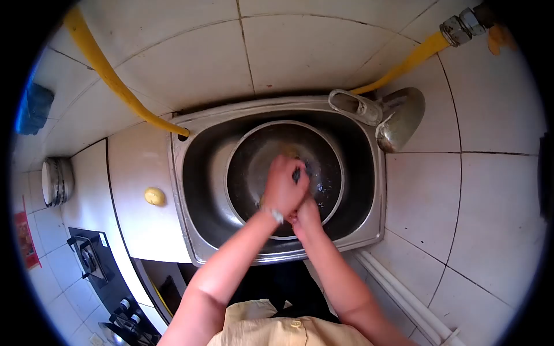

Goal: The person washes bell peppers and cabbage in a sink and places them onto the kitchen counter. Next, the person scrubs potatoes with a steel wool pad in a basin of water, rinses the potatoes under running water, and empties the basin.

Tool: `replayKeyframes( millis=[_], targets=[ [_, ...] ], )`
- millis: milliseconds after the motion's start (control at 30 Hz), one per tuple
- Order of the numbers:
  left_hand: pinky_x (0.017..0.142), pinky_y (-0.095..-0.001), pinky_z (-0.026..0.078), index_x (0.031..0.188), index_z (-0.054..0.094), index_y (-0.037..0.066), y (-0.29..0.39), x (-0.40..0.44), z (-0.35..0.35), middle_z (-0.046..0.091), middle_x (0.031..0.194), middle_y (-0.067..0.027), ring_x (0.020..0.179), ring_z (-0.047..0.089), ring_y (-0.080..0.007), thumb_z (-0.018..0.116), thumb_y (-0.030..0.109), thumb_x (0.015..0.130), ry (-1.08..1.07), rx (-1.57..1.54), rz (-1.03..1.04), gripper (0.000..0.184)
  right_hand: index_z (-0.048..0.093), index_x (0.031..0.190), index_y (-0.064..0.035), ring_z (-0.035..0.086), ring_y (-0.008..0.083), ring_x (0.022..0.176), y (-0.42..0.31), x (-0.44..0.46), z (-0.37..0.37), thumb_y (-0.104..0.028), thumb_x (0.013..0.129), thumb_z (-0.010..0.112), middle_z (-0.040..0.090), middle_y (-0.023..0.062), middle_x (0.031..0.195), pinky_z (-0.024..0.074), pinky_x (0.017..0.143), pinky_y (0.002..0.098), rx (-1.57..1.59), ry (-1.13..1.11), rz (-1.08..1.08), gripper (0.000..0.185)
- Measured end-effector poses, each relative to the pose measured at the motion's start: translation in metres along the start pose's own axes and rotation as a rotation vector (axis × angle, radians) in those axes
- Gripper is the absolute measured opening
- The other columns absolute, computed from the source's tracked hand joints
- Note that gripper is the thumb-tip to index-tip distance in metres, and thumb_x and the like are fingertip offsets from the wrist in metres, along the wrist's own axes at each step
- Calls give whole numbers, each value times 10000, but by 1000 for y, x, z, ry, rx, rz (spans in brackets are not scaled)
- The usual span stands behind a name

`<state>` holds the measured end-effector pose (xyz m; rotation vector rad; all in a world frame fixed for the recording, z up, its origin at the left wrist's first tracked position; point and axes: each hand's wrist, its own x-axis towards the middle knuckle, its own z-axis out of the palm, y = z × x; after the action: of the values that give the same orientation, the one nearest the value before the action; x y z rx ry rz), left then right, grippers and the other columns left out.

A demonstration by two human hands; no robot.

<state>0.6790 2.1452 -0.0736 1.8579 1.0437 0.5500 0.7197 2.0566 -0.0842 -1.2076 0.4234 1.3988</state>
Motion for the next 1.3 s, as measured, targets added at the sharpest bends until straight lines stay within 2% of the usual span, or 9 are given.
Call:
replayKeyframes(
  millis=[67,333,500,667,733,867,1133,1200,1300],
  targets=[
    [841,-377,439,891,608,10,14,-44,5,571,957,-181,933,547,-358,580,89,771,17,-20,149,146,523,967,-124,563,121,883,16,35,-30,-339,944,463,565,14,939,479,735,269,381,-307,-171,225],
    [809,-401,446,874,608,0,-23,11,1,564,913,-207,879,549,-380,557,79,776,198,-110,-153,136,501,998,-117,406,86,533,-14,-13,10,-265,949,397,460,15,783,270,399,207,-79,-24,-88,188],
    [832,-364,450,902,610,7,7,-41,2,567,939,-194,902,558,-362,552,79,787,83,12,69,148,514,994,-75,514,120,931,5,32,-20,-188,948,390,528,37,939,412,843,272,-73,-99,-389,174],
    [818,-388,453,894,611,32,-21,-15,7,562,946,-180,915,552,-356,587,109,770,54,-91,-182,148,531,1045,-90,537,117,765,-11,12,-11,-261,964,406,570,44,947,450,652,264,-68,118,-224,227],
    [817,-403,451,896,614,36,-62,-4,4,562,942,-176,925,550,-356,592,118,766,110,42,-116,155,528,1057,-94,467,102,591,-15,6,-28,-295,971,399,571,51,918,381,499,241,5,-341,33,253],
    [825,-425,449,900,618,35,-96,-19,-7,563,929,-170,934,546,-357,611,126,748,-41,415,47,177,541,1051,-99,411,107,515,-8,4,-24,-417,961,419,565,57,841,329,455,219,226,-272,138,353],
    [834,-409,442,871,617,41,-25,-44,-8,558,947,-160,929,532,-351,617,141,779,104,-74,20,135,546,1107,-99,525,136,656,21,49,-54,-441,969,386,582,68,941,403,516,249,380,-489,169,402],
    [844,-376,441,902,618,23,-5,-42,-2,554,939,-178,923,544,-361,615,125,773,34,85,34,164,539,1088,-122,564,129,668,26,34,-12,-456,962,388,603,37,874,447,518,268,172,160,-110,388],
    [832,-380,447,903,620,15,-10,-13,8,569,933,-184,914,558,-365,601,130,781,-31,-17,-177,169,512,1180,-154,545,120,913,3,21,-13,-434,947,421,560,24,1109,448,621,307,-44,109,-112,375]
  ],
)
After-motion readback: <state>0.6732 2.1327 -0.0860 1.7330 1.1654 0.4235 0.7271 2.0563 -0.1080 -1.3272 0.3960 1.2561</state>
